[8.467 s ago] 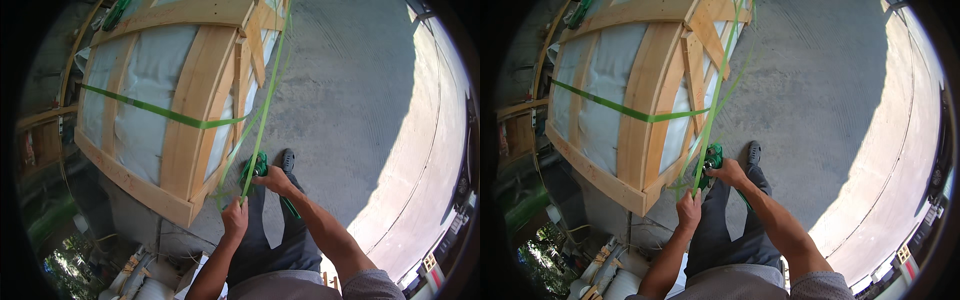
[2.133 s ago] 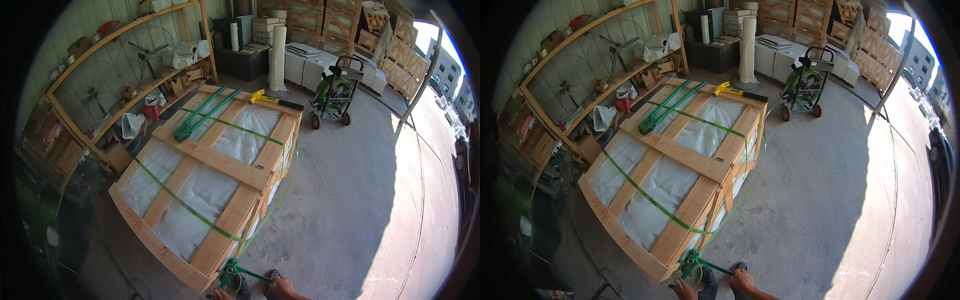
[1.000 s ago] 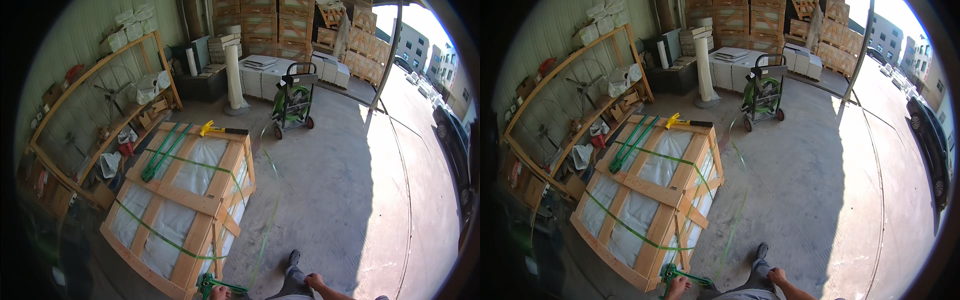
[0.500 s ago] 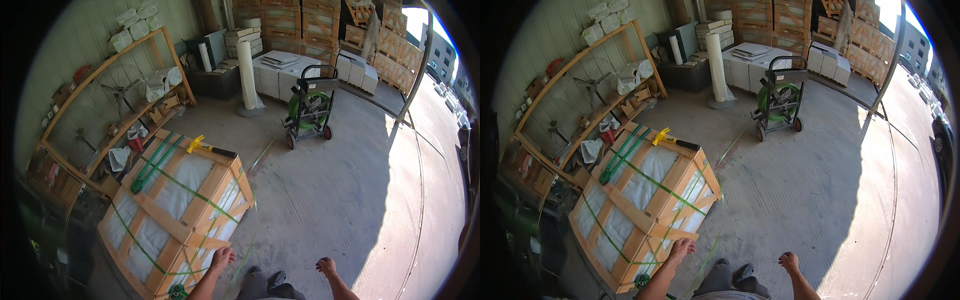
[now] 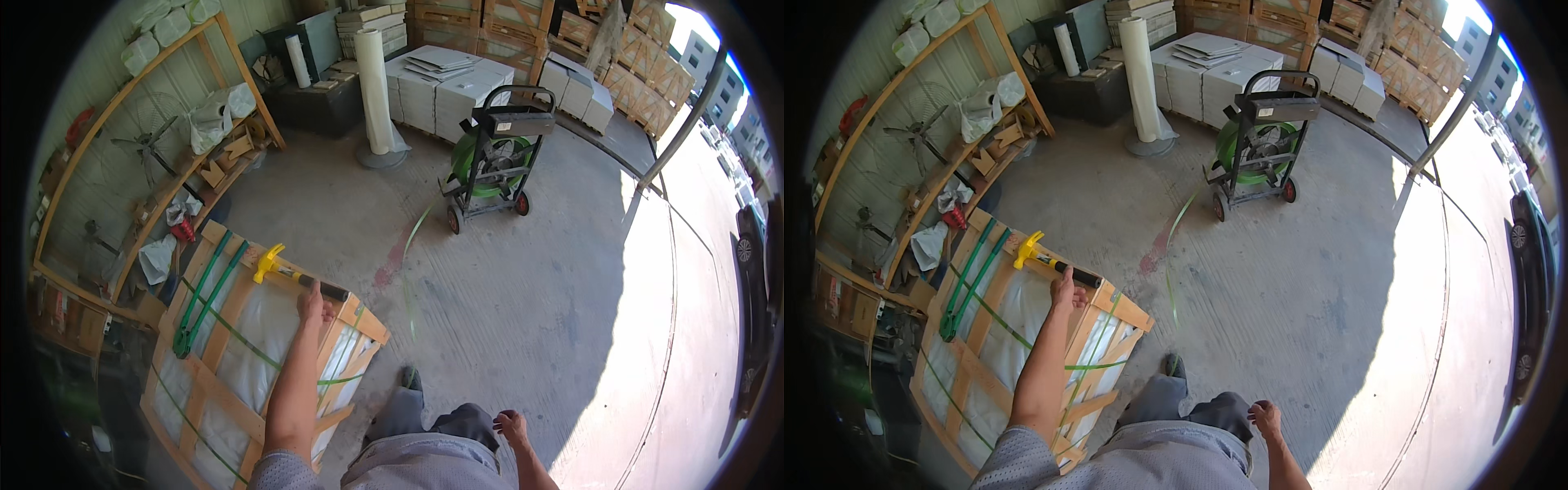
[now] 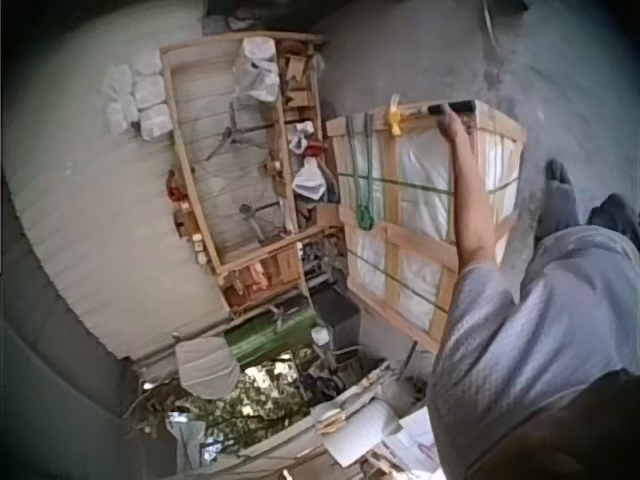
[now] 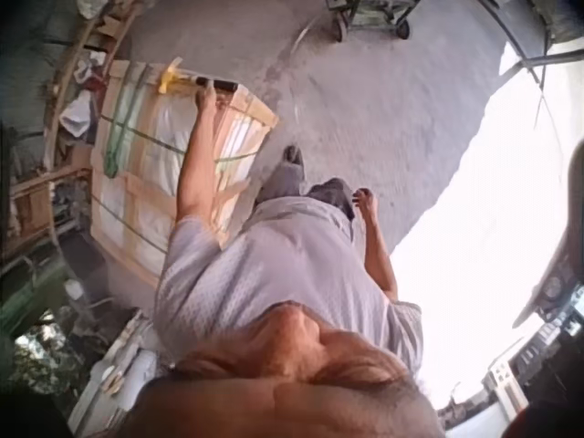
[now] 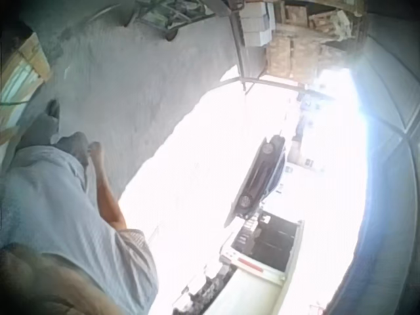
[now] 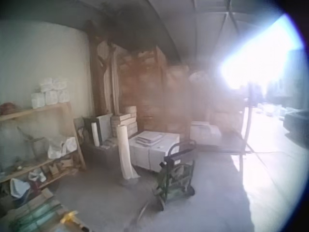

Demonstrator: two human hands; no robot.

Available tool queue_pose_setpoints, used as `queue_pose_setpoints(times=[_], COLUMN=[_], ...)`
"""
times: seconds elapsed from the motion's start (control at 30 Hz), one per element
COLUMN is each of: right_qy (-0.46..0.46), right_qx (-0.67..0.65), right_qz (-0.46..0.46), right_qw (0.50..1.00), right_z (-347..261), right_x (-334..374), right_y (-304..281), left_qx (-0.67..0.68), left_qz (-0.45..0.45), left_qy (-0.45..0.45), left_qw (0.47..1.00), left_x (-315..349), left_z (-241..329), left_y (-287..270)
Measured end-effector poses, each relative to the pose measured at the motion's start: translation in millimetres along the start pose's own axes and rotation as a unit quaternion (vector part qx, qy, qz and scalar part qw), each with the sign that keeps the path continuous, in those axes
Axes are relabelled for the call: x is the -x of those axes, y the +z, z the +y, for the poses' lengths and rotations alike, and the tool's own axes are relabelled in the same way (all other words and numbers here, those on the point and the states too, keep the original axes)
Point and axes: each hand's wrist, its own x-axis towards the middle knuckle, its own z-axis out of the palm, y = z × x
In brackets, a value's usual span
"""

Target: The person secures a wooden crate with green plastic straps using a manual tensioner and a hammer. They wrap straps around the crate, tighten them with the tensioner, and cut the excess strap material.

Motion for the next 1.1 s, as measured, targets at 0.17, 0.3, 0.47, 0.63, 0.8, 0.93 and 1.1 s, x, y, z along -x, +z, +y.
queue_pose_setpoints(times=[0.17,0.3,0.47,0.63,0.8,0.93,1.1], right_qy=[0.010,-0.026,-0.097,-0.120,-0.244,0.025,0.222], right_qx=[-0.068,-0.044,-0.031,-0.028,0.071,-0.014,-0.133], right_qz=[0.011,-0.037,-0.114,-0.335,-0.493,-0.371,-0.295], right_qw=[0.998,0.998,0.988,0.934,0.832,0.928,0.920], right_z=[-43.8,-100.5,-222.5,-347.4,-393.7,-388.9,-396.2], right_x=[-36.9,-90.9,-155.6,-192.2,-199.4,-218.6,-286.1], right_y=[-3.2,13.7,47.2,129.8,200.8,231.3,220.5], left_qx=[-0.150,0.057,0.316,0.093,-0.295,-0.416,-0.202], left_qz=[0.016,0.022,0.032,0.111,0.092,0.001,-0.049], left_qy=[-0.067,-0.103,-0.041,-0.003,0.016,0.068,0.067], left_qw=[0.986,0.993,0.947,0.989,0.951,0.907,0.976], left_x=[-53.2,-46.1,-18.6,69.0,127.3,137.3,104.4], left_z=[11.8,4.1,20.1,45.8,35.4,45.1,86.6], left_y=[23.4,-3.5,-17.3,37.6,144.4,220.3,231.1])
